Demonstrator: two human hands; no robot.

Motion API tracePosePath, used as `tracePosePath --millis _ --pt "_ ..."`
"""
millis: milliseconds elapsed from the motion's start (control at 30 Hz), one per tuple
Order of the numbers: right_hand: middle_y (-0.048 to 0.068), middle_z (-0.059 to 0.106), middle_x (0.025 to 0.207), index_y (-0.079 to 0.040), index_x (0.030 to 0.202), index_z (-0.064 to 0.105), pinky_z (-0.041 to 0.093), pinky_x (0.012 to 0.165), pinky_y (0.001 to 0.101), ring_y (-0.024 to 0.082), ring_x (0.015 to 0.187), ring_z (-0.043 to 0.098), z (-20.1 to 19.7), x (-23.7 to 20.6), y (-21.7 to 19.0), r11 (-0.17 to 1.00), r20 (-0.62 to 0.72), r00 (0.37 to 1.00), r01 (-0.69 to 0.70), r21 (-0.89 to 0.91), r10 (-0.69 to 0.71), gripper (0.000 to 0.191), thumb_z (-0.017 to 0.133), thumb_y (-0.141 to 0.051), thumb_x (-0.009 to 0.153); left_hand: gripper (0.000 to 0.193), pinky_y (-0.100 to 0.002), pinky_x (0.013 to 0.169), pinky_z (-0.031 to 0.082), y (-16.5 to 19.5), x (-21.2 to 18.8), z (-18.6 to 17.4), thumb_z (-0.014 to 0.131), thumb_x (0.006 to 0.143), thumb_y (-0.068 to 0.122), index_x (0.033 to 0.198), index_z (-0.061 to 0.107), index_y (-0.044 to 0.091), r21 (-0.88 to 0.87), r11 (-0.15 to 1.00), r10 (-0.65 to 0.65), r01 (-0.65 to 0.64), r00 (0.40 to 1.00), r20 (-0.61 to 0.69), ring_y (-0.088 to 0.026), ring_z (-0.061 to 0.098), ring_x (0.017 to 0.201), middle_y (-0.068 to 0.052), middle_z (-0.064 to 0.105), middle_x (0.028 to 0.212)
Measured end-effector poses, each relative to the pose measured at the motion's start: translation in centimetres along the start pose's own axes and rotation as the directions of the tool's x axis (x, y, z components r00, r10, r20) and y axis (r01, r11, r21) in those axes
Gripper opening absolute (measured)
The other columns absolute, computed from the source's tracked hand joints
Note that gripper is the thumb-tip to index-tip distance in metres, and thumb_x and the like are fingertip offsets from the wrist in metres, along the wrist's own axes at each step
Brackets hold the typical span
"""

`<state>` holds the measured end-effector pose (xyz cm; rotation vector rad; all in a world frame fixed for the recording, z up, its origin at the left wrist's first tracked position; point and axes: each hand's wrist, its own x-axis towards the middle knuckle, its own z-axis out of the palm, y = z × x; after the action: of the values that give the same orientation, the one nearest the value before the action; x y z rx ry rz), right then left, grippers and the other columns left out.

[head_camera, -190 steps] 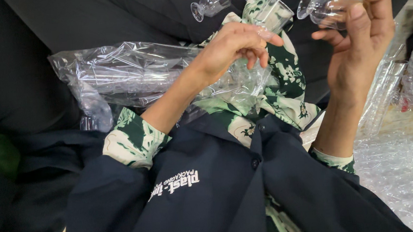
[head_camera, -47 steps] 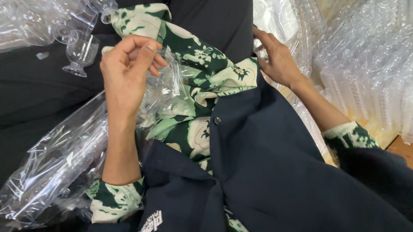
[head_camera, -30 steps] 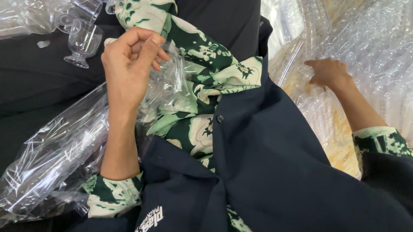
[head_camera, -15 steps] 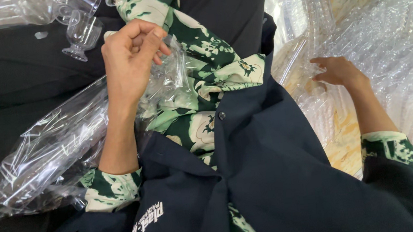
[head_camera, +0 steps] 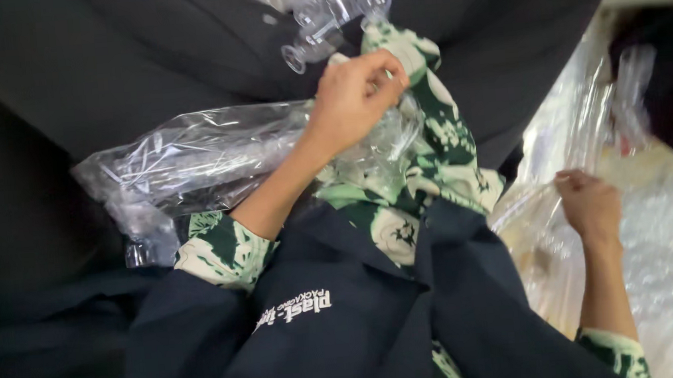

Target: The person sits on the floor and repeatedly picks up clear plastic cups, places them into a plastic bag, and seals the bag. The person handles the cups one at a time and occasionally adjusts the bag to fit more cups.

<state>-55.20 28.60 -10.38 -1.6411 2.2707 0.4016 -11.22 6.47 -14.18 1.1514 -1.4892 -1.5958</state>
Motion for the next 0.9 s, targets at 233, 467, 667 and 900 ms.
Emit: tracePosePath --millis 233,467,667,900 --pt "0.008 0.074 0.108 -0.001 0.12 0.075 0.054 0.085 0.0244 0.011 0.094 0.068 -12.3 9.5 -23.4 0.712 -0.425 0.853 0.499 0.494 -0.303 0.013 0.068 0.001 0.109 0.022 -0.043 0.064 0.055 0.8 -1.0 0.7 0.073 0.083 0.027 0.086 0.069 0.006 0.183 0.979 0.03 -0.085 0.958 0.285 -0.029 0.073 0.066 -0.011 0.072 0.071" --pt "0.014 0.067 0.104 -0.009 0.134 0.065 0.053 0.069 0.0367 0.024 0.075 0.067 -11.3 13.9 -38.4 0.659 -0.352 0.753 0.657 0.365 -0.556 0.039 0.075 -0.011 0.095 0.027 -0.046 0.081 0.052 1.6 -0.2 -4.1 0.076 0.084 0.012 0.108 0.065 0.005 0.49 0.868 0.281 -0.082 0.894 -0.349 -0.035 0.063 0.096 -0.012 0.07 0.099" --pt "0.014 0.073 0.107 -0.008 0.139 0.063 0.052 0.081 0.0459 0.036 0.093 0.062 -9.8 16.0 -38.8 0.668 -0.295 0.655 0.741 0.068 -0.696 0.047 0.077 -0.023 0.097 0.039 -0.048 0.096 0.051 0.7 1.5 -4.6 0.073 0.078 0.0 0.116 0.061 0.005 0.741 0.671 0.22 0.028 0.947 -0.235 -0.034 0.059 0.111 -0.013 0.066 0.109" --pt "0.01 0.077 0.1 -0.006 0.127 0.052 0.049 0.069 0.0413 0.03 0.078 0.065 -8.7 18.5 -38.7 0.631 -0.227 0.728 0.678 0.377 -0.647 0.05 0.08 -0.028 0.091 0.045 -0.042 0.073 0.055 2.1 0.3 -7.2 0.084 0.077 0.013 0.114 0.06 0.006 0.336 0.937 -0.011 0.099 0.967 -0.256 -0.028 0.07 0.082 -0.013 0.071 0.096"
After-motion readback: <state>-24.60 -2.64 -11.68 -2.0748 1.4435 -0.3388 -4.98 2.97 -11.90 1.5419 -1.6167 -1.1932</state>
